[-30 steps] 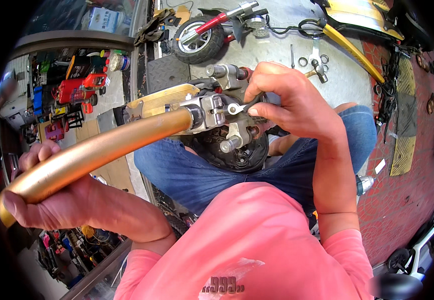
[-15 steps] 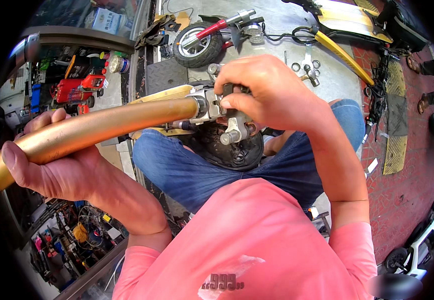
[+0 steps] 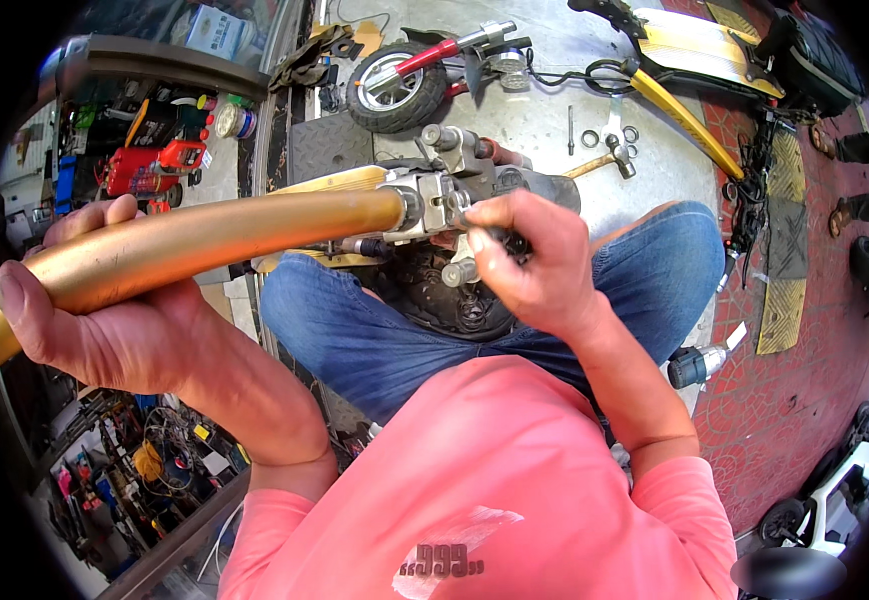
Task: The person sits on the floor and uses a screwdriver to loosen bolts on a scooter triple clamp. They then insert a gold front fork tube into the clamp, secure it with bolts, and use a power drill to tighten the fasteners.
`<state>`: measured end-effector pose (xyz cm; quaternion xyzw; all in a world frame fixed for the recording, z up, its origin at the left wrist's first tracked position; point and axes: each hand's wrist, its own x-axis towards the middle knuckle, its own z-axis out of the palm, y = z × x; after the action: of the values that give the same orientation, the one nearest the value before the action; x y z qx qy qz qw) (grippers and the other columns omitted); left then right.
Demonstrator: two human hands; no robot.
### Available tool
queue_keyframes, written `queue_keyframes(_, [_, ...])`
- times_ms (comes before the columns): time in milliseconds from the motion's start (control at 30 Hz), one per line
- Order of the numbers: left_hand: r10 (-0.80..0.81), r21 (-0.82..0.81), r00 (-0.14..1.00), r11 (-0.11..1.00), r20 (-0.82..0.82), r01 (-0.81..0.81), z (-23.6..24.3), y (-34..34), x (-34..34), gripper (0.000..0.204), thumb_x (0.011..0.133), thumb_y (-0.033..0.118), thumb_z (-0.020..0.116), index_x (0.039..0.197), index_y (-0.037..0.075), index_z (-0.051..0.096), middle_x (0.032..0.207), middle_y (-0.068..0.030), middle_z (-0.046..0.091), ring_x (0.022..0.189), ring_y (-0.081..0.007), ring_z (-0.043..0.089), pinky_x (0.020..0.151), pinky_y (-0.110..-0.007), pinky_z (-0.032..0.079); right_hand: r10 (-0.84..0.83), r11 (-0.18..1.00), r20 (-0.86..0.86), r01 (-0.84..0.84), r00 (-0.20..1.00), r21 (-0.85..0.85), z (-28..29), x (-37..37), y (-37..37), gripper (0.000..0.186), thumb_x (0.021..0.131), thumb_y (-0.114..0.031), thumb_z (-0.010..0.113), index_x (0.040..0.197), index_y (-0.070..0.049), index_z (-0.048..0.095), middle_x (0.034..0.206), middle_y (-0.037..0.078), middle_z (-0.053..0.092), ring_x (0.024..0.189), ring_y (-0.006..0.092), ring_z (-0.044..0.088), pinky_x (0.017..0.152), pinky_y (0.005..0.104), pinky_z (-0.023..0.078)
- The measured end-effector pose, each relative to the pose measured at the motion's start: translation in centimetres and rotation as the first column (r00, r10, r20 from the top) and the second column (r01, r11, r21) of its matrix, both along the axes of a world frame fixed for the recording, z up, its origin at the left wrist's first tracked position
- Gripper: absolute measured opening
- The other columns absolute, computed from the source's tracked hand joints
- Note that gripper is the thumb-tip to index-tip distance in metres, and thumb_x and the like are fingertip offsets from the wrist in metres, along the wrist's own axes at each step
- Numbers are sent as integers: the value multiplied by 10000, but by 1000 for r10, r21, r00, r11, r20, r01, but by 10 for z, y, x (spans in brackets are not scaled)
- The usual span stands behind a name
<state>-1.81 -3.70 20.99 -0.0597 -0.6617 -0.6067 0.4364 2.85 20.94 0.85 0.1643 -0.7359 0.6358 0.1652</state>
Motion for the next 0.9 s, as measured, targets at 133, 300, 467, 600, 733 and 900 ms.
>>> queue_keyframes(133, [7, 7, 1000, 1000, -9, -7, -2, 2, 1, 436, 925, 481, 688, 877, 55, 609, 735, -149, 668, 641, -295, 695, 670, -379, 577, -100, 992, -138, 109, 985, 57, -12, 14, -17, 290, 743, -13, 803, 1008, -34, 686, 966, 121, 721, 754, 305, 653, 653, 386, 530])
queue_keyframes(300, [18, -31, 1000, 999, -25, -18, -4, 3, 2, 405, 943, 474, 681, 939, 74, 620, 751, -142, 693, 629, -300, 714, 671, -395, 584, -164, 970, -194, 194, 967, 150, -7, 16, -24, 314, 719, -17, 806, 1008, -40, 685, 977, 121, 706, 760, 300, 636, 658, 390, 528])
queue_keyframes(467, [-12, -9, 1000, 1000, -14, 12, -5, 4, 5, 403, 954, 468, 678, 1039, 79, 616, 755, -140, 697, 625, -301, 716, 677, -397, 585, -102, 931, -243, 179, 965, 318, 14, 13, -24, 307, 728, -12, 793, 1010, -20, 671, 969, 131, 697, 788, 315, 637, 683, 401, 533])
queue_keyframes(600, [44, -12, 998, 999, -39, -44, -7, 8, 2, 421, 946, 479, 687, 1028, 72, 617, 756, -137, 694, 624, -304, 713, 690, -399, 587, 8, 897, -178, 71, 984, 436, 29, 12, -13, 354, 754, -130, 827, 1049, -17, 665, 981, 131, 691, 831, 321, 646, 723, 409, 541])
queue_keyframes(733, [29, -5, 999, 1000, -41, -30, -7, 5, 6, 428, 933, 477, 706, 1018, 67, 619, 754, -141, 688, 648, -306, 713, 704, -401, 595, 51, 956, -81, -25, 995, 291, 30, -9, 9, 297, 907, -334, 750, 930, -44, 693, 807, 118, 672, 732, 295, 628, 634, 394, 519])
queue_keyframes(900, [5, 4, 1000, 1000, -9, -5, -4, 12, 6, 426, 932, 465, 707, 957, 47, 634, 772, -149, 678, 679, -303, 706, 735, -403, 602, -147, 774, 297, 296, 944, -559, 8, -81, 12, 456, 1092, -411, 504, 1011, -14, 714, 813, 33, 683, 682, 87, 522, 607, 268, 424])
